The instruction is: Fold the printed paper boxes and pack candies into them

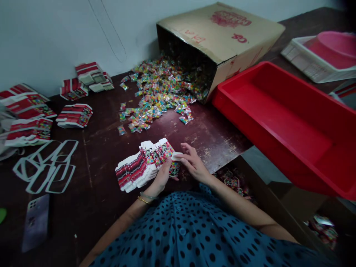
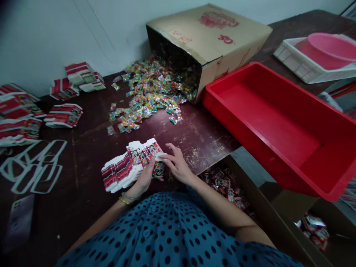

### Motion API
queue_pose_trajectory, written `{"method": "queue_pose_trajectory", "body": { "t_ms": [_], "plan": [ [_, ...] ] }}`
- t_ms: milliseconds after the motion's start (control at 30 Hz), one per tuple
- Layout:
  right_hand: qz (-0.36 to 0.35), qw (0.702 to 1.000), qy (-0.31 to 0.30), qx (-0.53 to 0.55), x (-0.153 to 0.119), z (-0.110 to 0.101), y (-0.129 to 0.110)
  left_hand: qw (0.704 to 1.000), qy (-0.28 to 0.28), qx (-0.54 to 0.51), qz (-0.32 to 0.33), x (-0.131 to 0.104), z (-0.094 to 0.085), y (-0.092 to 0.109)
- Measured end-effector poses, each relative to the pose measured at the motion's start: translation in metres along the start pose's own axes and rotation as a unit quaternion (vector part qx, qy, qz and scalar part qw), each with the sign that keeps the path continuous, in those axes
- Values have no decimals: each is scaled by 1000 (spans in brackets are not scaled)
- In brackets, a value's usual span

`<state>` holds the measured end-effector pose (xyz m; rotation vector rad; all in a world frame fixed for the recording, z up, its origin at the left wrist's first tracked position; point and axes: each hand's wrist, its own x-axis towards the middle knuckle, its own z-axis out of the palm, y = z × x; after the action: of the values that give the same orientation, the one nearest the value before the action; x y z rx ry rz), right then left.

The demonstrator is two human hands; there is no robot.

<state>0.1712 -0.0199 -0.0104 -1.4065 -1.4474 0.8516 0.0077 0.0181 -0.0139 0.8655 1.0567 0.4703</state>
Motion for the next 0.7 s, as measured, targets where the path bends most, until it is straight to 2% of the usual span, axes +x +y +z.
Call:
{"method": "queue_pose_trajectory", "body": {
  "t_ms": [67,133,200,233,333,400,500,567,633,700],
  "plan": [
    [97,985,-1,141,-1,-1,4,1000,-17,-13,-3,1,-2,1],
    [193,940,-43,278,1,-2,8,999,-28,-15,6,2,-4,2],
    [235,902,-106,348,4,-2,9,999,-31,2,19,2,-6,4],
    [236,895,-127,356,7,-3,8,999,-33,17,26,2,-6,6],
    [218,905,-165,327,17,-7,4,993,-56,91,52,-1,-6,16],
    [173,928,-183,276,23,-11,0,983,-71,150,75,-2,-6,23],
    [14,970,-190,149,28,-19,-8,982,-69,161,75,-1,-6,30],
    [-70,975,-191,84,28,-24,-13,990,-60,116,50,1,-6,32],
    [-81,978,-180,66,30,-27,-17,995,-63,73,33,3,-9,32],
    [-49,985,-146,76,32,-27,-18,994,-87,51,40,3,-12,31]
  ]
}}
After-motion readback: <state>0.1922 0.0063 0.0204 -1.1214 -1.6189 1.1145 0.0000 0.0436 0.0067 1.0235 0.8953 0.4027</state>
